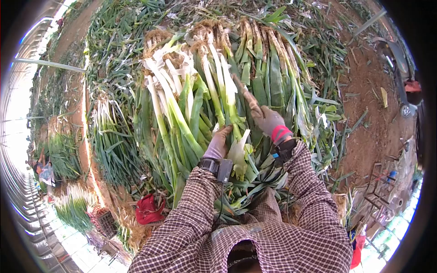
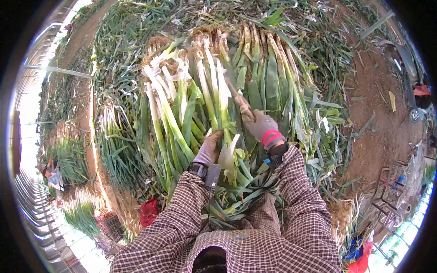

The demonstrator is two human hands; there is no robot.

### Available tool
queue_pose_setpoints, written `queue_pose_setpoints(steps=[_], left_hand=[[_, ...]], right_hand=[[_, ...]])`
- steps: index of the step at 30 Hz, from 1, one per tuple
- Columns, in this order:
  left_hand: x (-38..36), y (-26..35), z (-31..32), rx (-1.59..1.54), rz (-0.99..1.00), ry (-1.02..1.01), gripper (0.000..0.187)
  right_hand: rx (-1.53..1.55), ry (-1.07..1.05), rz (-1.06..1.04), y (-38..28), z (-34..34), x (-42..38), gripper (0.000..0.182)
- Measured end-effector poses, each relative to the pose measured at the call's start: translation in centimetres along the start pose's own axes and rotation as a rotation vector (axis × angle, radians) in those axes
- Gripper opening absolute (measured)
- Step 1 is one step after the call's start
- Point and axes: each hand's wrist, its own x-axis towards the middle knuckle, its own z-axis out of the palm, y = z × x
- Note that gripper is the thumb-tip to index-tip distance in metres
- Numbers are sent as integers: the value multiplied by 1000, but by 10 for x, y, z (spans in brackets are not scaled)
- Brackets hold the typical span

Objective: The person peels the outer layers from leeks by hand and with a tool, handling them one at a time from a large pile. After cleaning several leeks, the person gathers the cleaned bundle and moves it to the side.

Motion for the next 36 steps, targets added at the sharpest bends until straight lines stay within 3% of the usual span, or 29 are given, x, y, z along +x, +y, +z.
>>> queue_pose_setpoints(steps=[2,3,4,6,8,9,10,12,13,16,18,20,22,24,26,28,29,31,32,34,36], left_hand=[[-21,4,5,135,55,-46,38],[-27,-1,5,135,118,-141,41],[-34,-5,7,222,165,-126,47],[-33,-14,8,327,321,-76,51],[-42,-4,20,550,339,-106,48],[-40,5,17,678,372,-129,49],[-39,16,11,803,403,-151,50],[-71,63,16,1216,609,146,54],[-72,87,-5,1252,732,300,57],[-55,154,-90,1277,955,831,69],[-21,179,-165,1280,721,830,88],[6,191,-196,974,313,534,111],[14,192,-178,1088,232,687,115],[-4,188,-143,832,292,567,129],[25,175,-162,896,440,429,128],[32,175,-178,674,392,203,110],[34,168,-189,535,380,65,103],[24,170,-199,283,283,-286,85],[13,172,-197,206,224,-372,90],[13,177,-199,261,259,-267,94],[34,175,-217,318,237,-266,95]], right_hand=[[-113,69,110,-8,-16,-3,59],[-363,330,-27,-11,-17,-4,67],[-367,616,-297,-12,-26,-5,71],[-257,485,-193,-40,-24,-15,60],[565,-304,-17,-35,13,8,51],[1107,-365,-381,-6,65,40,49],[980,-323,-251,-14,56,48,51],[720,-243,-9,-39,30,64,56],[508,-100,-33,-37,40,88,57],[272,-145,49,-32,81,148,52],[551,-224,-17,-58,103,128,47],[647,-253,-70,-77,109,113,42],[789,-366,-23,-102,85,89,59],[805,-348,48,-100,105,111,74],[791,-330,108,-101,117,116,88],[746,-316,128,-127,135,107,101],[494,-298,32,-180,89,60,108],[433,-339,-56,-186,104,53,119],[369,-419,-69,-202,92,44,122],[324,-375,-24,-205,113,58,126],[477,-392,-16,-203,118,70,121]])
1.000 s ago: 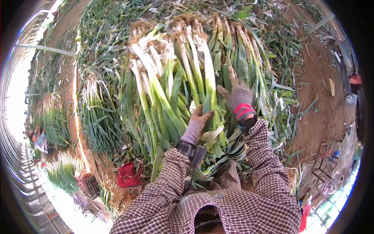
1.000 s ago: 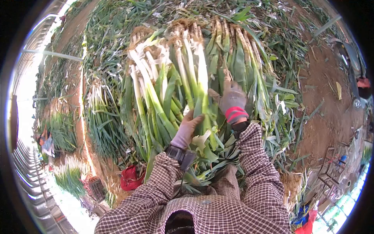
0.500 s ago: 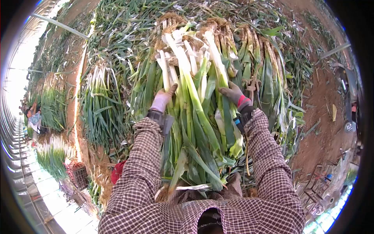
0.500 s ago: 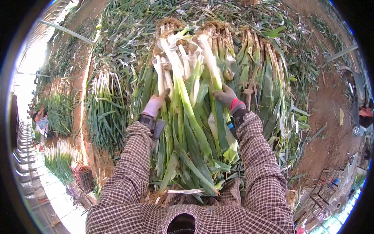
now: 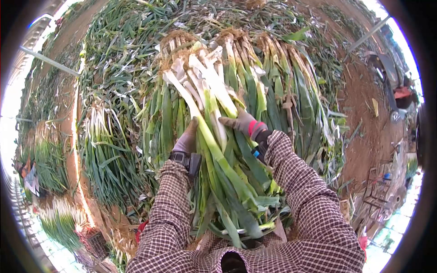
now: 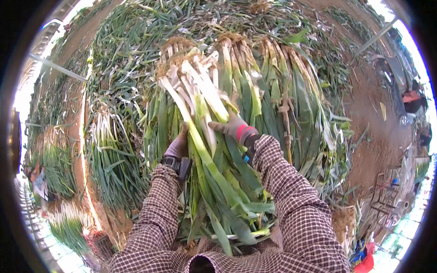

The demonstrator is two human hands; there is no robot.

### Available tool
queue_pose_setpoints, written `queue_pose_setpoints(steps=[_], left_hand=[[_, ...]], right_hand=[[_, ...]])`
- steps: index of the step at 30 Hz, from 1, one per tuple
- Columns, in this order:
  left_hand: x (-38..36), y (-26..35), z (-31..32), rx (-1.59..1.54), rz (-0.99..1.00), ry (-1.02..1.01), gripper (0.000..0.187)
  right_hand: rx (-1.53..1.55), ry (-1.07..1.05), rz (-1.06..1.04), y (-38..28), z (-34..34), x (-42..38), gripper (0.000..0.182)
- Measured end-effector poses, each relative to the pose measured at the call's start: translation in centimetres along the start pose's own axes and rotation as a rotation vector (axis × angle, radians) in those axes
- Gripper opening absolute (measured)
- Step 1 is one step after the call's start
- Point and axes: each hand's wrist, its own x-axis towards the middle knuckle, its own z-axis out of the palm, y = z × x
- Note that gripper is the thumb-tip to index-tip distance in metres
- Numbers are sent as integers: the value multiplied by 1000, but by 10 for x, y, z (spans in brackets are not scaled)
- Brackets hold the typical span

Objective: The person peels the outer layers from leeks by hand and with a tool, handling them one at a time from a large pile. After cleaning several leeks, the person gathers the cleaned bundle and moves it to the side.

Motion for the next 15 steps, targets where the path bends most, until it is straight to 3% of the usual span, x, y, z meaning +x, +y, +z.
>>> queue_pose_setpoints(steps=[2,3,5,6,8,9,12,14,15], left_hand=[[-13,1,9,36,-94,16,95],[-23,1,15,54,-21,-18,95],[-51,-15,19,16,113,-83,95],[-67,-30,15,-39,161,-102,94],[-98,-55,8,-120,176,-18,91],[-113,-50,6,-65,175,-59,86],[-142,-52,-11,43,73,90,81],[-168,-53,-26,59,29,35,78],[-154,-64,-8,81,-54,-71,78]], right_hand=[[193,-114,-12,4,1,-13,115],[196,-24,-173,18,15,-14,104],[279,-57,-249,41,34,-27,99],[127,-98,-183,16,37,-67,98],[192,-46,-196,36,78,-74,92],[354,-141,-216,30,91,-73,86],[382,-210,-209,28,108,-81,81],[728,-226,-445,25,129,-100,65],[443,-85,-367,-5,102,-147,69]])
